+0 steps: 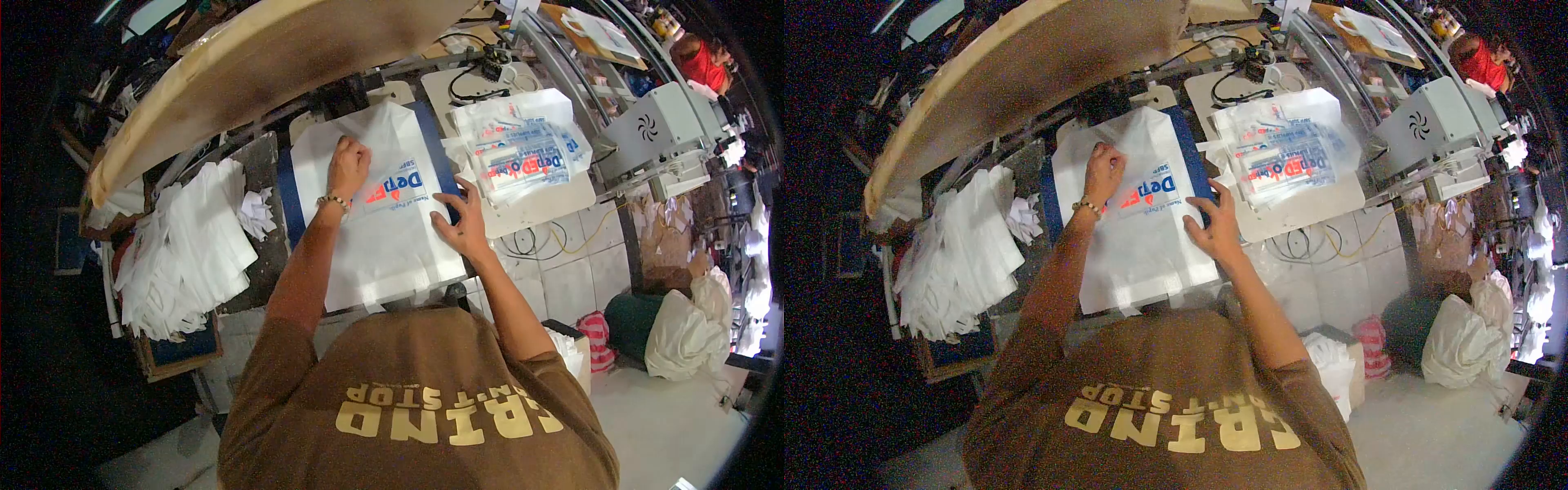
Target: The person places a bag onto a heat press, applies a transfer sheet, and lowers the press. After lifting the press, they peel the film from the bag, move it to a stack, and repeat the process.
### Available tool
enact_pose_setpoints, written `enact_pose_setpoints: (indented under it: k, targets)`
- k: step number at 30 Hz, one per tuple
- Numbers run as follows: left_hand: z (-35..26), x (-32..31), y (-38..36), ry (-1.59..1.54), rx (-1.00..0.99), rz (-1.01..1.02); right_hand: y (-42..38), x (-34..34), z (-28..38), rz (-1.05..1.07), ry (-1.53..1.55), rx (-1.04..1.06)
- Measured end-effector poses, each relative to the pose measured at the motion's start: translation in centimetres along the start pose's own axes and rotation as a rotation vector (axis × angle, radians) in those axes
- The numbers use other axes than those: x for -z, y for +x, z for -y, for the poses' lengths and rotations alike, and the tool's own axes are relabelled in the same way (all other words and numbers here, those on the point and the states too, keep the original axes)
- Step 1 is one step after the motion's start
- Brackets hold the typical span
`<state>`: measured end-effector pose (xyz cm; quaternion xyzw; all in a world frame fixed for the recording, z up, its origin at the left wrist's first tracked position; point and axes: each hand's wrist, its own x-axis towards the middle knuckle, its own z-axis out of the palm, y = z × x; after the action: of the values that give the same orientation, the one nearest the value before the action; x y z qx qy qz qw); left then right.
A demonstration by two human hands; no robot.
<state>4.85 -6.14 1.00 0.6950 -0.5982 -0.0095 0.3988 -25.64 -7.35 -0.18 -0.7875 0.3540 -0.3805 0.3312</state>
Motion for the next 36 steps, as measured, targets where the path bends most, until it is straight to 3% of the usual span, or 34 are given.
enact_pose_setpoints:
  k: [16, 19, 22, 24, 34, 36]
  targets:
    - [1.5, 1.4, 1.8, 0.095, 0.006, 0.001, 0.1, 0.0, -0.1, 0.011, -0.027, 0.002]
    - [0.7, 1.8, 1.5, -0.071, 0.003, 0.090, 0.0, -0.1, 0.2, 0.005, -0.016, -0.029]
    - [1.2, 2.3, 1.1, -0.092, -0.016, -0.001, 0.0, -0.3, -0.1, -0.001, -0.006, -0.022]
    - [1.5, 2.5, 0.8, -0.026, 0.023, 0.070, 0.0, -0.1, 0.0, 0.007, -0.024, -0.020]
    - [3.6, 2.9, 0.1, -0.097, 0.074, 0.023, 0.1, -0.1, -0.1, 0.021, -0.032, -0.013]
    - [3.6, 2.8, 0.2, -0.273, 0.232, 0.041, 0.0, 0.0, 0.0, 0.018, -0.021, -0.014]
